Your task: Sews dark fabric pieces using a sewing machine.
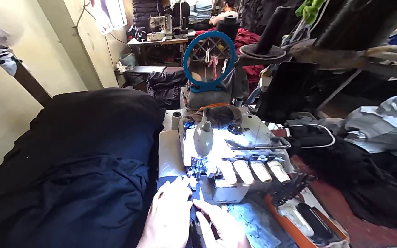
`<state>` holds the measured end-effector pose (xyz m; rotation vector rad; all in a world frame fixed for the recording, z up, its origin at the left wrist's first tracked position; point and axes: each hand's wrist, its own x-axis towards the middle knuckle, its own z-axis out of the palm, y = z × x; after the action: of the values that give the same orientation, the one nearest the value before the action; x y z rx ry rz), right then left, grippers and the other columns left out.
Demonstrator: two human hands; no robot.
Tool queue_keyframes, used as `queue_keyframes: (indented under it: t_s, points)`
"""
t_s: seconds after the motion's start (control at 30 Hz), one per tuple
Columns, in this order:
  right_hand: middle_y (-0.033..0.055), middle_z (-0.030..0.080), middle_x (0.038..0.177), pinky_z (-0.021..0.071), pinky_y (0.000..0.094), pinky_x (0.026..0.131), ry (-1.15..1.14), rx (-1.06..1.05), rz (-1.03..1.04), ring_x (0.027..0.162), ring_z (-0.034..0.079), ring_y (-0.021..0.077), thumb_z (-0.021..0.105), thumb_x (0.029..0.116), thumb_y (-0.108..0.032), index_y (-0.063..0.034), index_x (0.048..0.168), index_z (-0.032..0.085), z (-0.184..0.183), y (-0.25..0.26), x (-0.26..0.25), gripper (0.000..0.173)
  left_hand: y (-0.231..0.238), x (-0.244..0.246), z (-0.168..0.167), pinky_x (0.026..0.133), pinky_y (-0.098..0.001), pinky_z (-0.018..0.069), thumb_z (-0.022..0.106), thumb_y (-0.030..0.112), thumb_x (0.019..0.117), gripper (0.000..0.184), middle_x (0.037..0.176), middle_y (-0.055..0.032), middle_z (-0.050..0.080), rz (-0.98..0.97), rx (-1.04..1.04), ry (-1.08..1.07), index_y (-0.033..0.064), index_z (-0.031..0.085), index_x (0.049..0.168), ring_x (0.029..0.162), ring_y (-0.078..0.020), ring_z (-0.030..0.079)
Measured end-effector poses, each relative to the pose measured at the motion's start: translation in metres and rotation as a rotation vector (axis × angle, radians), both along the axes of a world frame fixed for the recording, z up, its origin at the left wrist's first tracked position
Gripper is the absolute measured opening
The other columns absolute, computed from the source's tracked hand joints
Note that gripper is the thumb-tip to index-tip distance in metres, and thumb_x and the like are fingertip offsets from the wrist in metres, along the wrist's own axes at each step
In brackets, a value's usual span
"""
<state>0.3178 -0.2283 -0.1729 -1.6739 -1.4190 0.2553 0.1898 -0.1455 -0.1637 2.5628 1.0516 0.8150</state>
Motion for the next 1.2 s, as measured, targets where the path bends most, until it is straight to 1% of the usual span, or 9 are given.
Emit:
queue_keyframes:
  t_s: [0.23, 0.37, 0.5, 0.67, 0.73, 0.87, 0.93, 1.07, 1.2]
  points:
    - [0.0115, 0.077, 0.091, 0.0608, 0.0430, 0.070, -0.220, -0.135, -0.007, 0.078, 0.074, 0.0267, 0.060, 0.0992, -0.019, -0.0023, 0.129, 0.071, 0.011, 0.004, -0.015, 0.035, 0.023, 0.000, 0.008, 0.118, -0.0457, 0.0378, 0.049, 0.017, 0.1022, 0.030, 0.139, -0.0076, 0.066, -0.014, -0.119, 0.036, 0.0074, 0.071, 0.120, 0.137, -0.0229, 0.056]
    - [0.0119, 0.076, 0.086, 0.0608, 0.0448, 0.068, -0.316, -0.195, 0.049, 0.077, 0.075, 0.0290, 0.058, 0.1009, -0.024, -0.0006, 0.126, 0.070, 0.016, 0.012, -0.034, 0.037, 0.067, 0.006, 0.023, 0.106, -0.0409, 0.0487, 0.047, 0.023, 0.1046, 0.032, 0.122, -0.0119, 0.070, 0.027, -0.254, 0.000, 0.0056, 0.068, 0.122, 0.120, -0.0229, 0.064]
    - [0.0143, 0.076, 0.100, 0.0602, 0.0474, 0.079, -0.152, -0.269, 0.150, 0.088, 0.075, 0.0296, 0.055, 0.1031, -0.023, -0.0006, 0.134, 0.066, 0.023, 0.007, -0.031, 0.040, 0.088, 0.011, 0.019, 0.104, -0.0505, 0.0475, 0.061, 0.028, 0.1003, 0.030, 0.119, -0.0139, 0.069, 0.226, -0.208, 0.054, 0.0071, 0.072, 0.119, 0.117, -0.0317, 0.063]
    - [0.0130, 0.073, 0.089, 0.0587, 0.0417, 0.074, 0.096, -0.183, 0.158, 0.077, 0.070, 0.0226, 0.060, 0.1003, -0.015, 0.0007, 0.113, 0.073, 0.029, 0.004, -0.002, 0.024, 0.064, -0.011, 0.014, 0.087, -0.0438, 0.0548, 0.065, 0.021, 0.0941, 0.018, 0.092, -0.0094, 0.071, 0.336, -0.103, -0.206, 0.0058, 0.075, 0.096, 0.091, -0.0248, 0.069]
    - [0.0137, 0.073, 0.094, 0.0589, 0.0334, 0.076, 0.109, -0.090, 0.138, 0.080, 0.070, 0.0178, 0.063, 0.0976, -0.010, 0.0021, 0.107, 0.073, 0.033, 0.008, 0.003, 0.018, 0.033, -0.018, 0.045, 0.096, -0.0449, 0.0492, 0.063, 0.015, 0.0978, 0.023, 0.099, -0.0191, 0.072, 0.320, -0.262, -0.255, -0.0043, 0.075, 0.099, 0.100, -0.0318, 0.067]
    - [0.0206, 0.067, 0.122, 0.0574, 0.0232, 0.083, 0.217, 0.042, 0.278, 0.097, 0.068, 0.0120, 0.058, 0.0930, 0.005, 0.0062, 0.100, 0.068, 0.027, 0.015, 0.006, 0.012, -0.007, -0.031, 0.032, 0.082, -0.0511, 0.0531, 0.070, 0.020, 0.0904, 0.013, 0.091, -0.0079, 0.071, 0.202, -0.048, -0.206, 0.0087, 0.077, 0.090, 0.090, -0.0256, 0.069]
    - [0.0253, 0.064, 0.125, 0.0572, 0.0264, 0.086, 0.234, 0.024, 0.381, 0.100, 0.068, 0.0157, 0.053, 0.0895, 0.010, 0.0089, 0.094, 0.065, 0.019, 0.014, 0.010, 0.012, -0.026, -0.024, 0.036, 0.085, -0.0555, 0.0505, 0.070, 0.022, 0.0912, 0.013, 0.094, -0.0109, 0.072, 0.214, -0.013, -0.078, 0.0123, 0.079, 0.092, 0.094, -0.0310, 0.069]
    - [0.0168, 0.068, 0.089, 0.0563, 0.0428, 0.074, -0.027, -0.160, 0.261, 0.083, 0.068, 0.0272, 0.054, 0.0877, 0.006, 0.0044, 0.088, 0.068, 0.020, 0.004, 0.029, 0.014, -0.037, -0.001, 0.025, 0.079, -0.0452, 0.0576, 0.062, 0.017, 0.0975, 0.018, 0.092, -0.0087, 0.076, 0.051, -0.131, -0.029, 0.0078, 0.078, 0.096, 0.089, -0.0250, 0.074]
    - [0.0165, 0.073, 0.098, 0.0599, 0.0460, 0.074, -0.204, -0.124, 0.054, 0.085, 0.073, 0.0302, 0.055, 0.0859, 0.009, 0.0030, 0.095, 0.072, 0.031, 0.000, 0.033, 0.020, -0.027, 0.019, 0.020, 0.071, -0.0329, 0.0591, 0.064, 0.010, 0.0946, 0.016, 0.083, -0.0103, 0.073, 0.133, -0.253, -0.332, 0.0005, 0.076, 0.094, 0.074, -0.0172, 0.070]
